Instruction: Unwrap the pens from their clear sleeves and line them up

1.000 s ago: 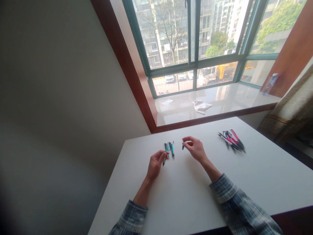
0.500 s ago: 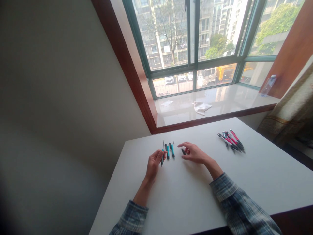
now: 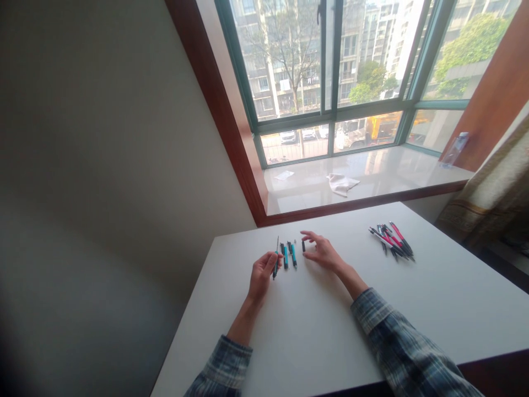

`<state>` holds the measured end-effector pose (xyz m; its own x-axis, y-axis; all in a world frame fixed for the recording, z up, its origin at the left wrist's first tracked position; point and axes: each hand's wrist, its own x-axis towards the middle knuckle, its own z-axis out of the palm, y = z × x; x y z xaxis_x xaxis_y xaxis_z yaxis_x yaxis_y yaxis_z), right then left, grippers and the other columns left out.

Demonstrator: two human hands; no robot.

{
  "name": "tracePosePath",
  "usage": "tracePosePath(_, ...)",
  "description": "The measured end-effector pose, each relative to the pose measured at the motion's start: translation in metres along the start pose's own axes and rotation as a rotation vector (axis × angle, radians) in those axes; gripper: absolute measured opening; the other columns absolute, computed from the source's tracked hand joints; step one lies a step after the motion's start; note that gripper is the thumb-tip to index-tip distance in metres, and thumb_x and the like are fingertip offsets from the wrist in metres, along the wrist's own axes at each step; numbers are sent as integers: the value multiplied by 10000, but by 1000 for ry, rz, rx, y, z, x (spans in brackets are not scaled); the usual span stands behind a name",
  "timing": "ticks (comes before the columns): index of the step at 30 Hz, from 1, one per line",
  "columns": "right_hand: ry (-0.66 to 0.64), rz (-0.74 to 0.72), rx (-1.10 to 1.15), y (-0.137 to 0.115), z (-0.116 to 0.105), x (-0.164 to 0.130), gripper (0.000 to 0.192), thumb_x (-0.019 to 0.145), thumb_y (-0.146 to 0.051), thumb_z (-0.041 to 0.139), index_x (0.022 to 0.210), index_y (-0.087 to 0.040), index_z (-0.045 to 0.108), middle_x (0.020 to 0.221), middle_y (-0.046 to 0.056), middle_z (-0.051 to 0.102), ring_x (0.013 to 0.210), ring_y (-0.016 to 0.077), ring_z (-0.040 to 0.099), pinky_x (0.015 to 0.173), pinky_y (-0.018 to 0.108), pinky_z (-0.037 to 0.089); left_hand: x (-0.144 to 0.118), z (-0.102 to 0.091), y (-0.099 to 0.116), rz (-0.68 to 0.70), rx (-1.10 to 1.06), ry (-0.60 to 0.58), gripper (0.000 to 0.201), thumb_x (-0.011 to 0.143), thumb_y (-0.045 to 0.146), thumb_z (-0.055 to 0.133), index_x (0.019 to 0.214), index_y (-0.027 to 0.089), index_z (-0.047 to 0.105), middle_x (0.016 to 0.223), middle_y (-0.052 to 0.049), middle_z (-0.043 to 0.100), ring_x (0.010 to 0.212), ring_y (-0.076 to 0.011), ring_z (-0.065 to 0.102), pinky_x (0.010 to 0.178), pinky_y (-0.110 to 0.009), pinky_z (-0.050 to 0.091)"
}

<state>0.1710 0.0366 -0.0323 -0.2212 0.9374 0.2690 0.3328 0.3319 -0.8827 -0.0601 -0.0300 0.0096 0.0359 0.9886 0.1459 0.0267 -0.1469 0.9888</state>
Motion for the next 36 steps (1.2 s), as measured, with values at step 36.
tracePosePath(36, -51, -45, -168, 4, 12, 16, 747, 790, -204, 733, 1489, -327, 501, 1234, 44, 743, 1151, 270, 653, 1024, 440, 495, 3, 1, 0, -53, -79, 35, 419, 848, 573, 704, 880, 161, 776, 702, -29, 618, 654, -133, 499, 634, -256, 400)
